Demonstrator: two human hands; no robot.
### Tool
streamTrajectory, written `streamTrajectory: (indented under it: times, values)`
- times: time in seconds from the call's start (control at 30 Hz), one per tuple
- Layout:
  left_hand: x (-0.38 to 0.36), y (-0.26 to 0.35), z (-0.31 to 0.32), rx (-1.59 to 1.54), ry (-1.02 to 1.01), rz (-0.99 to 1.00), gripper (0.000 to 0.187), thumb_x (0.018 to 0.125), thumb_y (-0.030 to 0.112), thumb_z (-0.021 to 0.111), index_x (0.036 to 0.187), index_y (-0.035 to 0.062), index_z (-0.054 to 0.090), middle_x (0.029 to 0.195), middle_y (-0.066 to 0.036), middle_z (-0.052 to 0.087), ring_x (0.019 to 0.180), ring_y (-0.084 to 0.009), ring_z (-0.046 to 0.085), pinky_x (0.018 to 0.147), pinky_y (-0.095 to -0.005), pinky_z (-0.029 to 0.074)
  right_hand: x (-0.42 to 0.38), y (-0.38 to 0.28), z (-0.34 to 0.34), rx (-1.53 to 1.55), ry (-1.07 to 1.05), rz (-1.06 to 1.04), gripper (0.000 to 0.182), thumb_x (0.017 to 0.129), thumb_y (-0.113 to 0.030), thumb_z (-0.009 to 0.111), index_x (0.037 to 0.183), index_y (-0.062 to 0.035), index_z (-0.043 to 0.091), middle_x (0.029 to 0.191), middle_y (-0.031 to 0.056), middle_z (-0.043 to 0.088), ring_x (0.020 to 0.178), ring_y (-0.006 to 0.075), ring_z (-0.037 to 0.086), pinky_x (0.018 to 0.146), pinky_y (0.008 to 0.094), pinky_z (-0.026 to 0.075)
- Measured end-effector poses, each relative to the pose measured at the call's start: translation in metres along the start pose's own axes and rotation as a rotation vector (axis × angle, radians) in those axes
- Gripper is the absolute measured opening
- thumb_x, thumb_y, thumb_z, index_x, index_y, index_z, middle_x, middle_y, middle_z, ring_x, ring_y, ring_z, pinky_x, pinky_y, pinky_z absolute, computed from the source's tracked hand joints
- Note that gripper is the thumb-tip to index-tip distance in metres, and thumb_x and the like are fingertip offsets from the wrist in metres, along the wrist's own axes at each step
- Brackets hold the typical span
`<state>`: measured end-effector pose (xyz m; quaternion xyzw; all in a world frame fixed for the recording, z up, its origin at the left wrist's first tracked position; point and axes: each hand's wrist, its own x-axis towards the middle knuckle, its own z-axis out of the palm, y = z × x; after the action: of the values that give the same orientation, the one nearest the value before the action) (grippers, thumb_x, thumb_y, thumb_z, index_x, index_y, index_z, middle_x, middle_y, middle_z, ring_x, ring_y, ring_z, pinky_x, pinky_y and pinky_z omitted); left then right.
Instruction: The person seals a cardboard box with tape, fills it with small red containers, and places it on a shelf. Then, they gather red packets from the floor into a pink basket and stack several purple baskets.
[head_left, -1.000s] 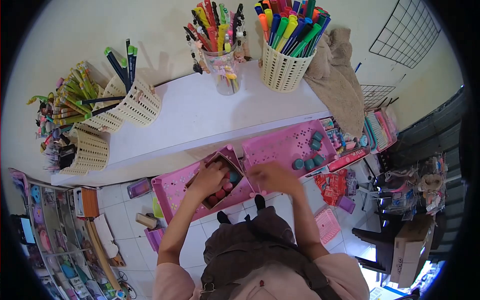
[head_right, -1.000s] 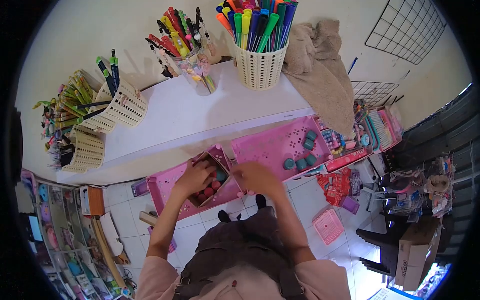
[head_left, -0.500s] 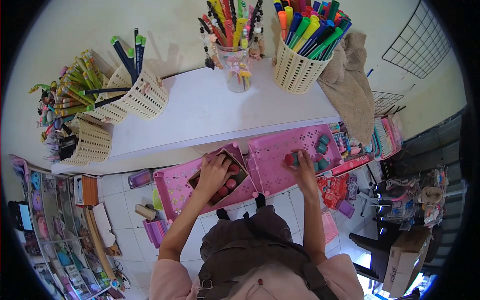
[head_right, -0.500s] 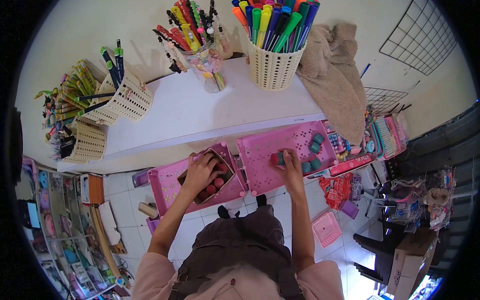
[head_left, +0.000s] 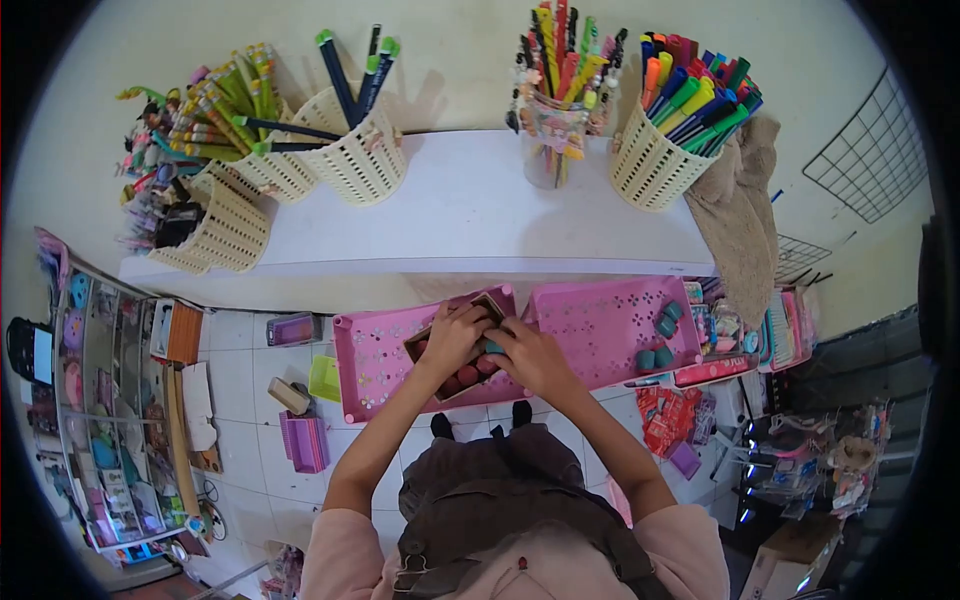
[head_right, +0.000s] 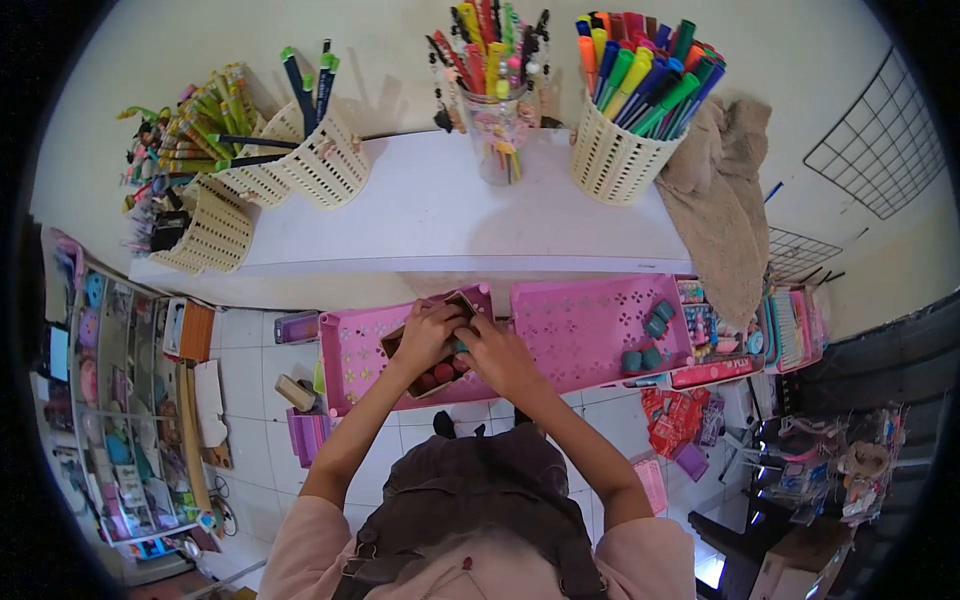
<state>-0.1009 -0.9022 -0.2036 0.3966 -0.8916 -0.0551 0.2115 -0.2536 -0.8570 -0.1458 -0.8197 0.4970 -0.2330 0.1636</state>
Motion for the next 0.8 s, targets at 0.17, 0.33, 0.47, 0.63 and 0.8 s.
streamTrajectory:
  times: [0.17,0.33,0.47,0.63,0.8]
  values:
    - [0.003,-0.003,-0.002,-0.057,-0.027,-0.012,0.024,0.055,0.014,0.062,0.079,0.0146,0.062,0.086,0.002,0.056,0.078,-0.0135,0.056,0.073,-0.0334,0.034,0.000,0.009,0.017,-0.210,-0.112,-0.161,0.022,0.065,-0.010,0.057,0.086,-0.0048,0.055,0.076,0.0089,0.052,0.077,0.0255,0.055,0.058,0.0353,0.048]
    - [0.002,-0.006,0.003,-0.125,0.030,0.042,0.014,0.060,0.017,0.061,0.074,0.0144,0.061,0.083,0.001,0.055,0.081,-0.0144,0.055,0.073,-0.0329,0.033,0.012,-0.004,0.033,-0.364,-0.197,-0.126,0.014,0.058,-0.009,0.057,0.071,-0.0051,0.063,0.070,0.0079,0.058,0.068,0.0250,0.057,0.056,0.0350,0.048]
    - [-0.002,-0.010,0.006,-0.091,-0.013,0.049,0.020,0.062,0.016,0.055,0.080,0.0109,0.061,0.088,-0.001,0.056,0.085,-0.0164,0.054,0.078,-0.0348,0.032,0.025,-0.017,0.051,-0.562,-0.233,-0.084,0.015,0.057,-0.008,0.058,0.071,-0.0048,0.063,0.064,0.0088,0.059,0.062,0.0251,0.057,0.055,0.0332,0.048]
    - [-0.013,-0.001,-0.011,-0.055,-0.110,-0.023,0.038,0.060,0.025,0.064,0.094,0.0089,0.058,0.101,-0.005,0.053,0.097,-0.0190,0.049,0.087,-0.0407,0.028,0.035,-0.002,0.025,-0.280,-0.320,-0.162,0.009,0.063,-0.012,0.059,0.068,-0.0067,0.063,0.068,0.0092,0.060,0.067,0.0199,0.060,0.054,0.0274,0.045]
    - [-0.023,0.008,-0.011,-0.130,-0.084,-0.142,0.060,0.055,0.032,0.071,0.107,0.0103,0.050,0.112,-0.006,0.046,0.106,-0.0216,0.043,0.090,-0.0518,0.021,0.047,0.004,0.014,-0.397,-0.502,-0.309,0.010,0.064,-0.013,0.058,0.070,-0.0052,0.061,0.070,0.0125,0.060,0.065,0.0253,0.061,0.058,0.0351,0.048]
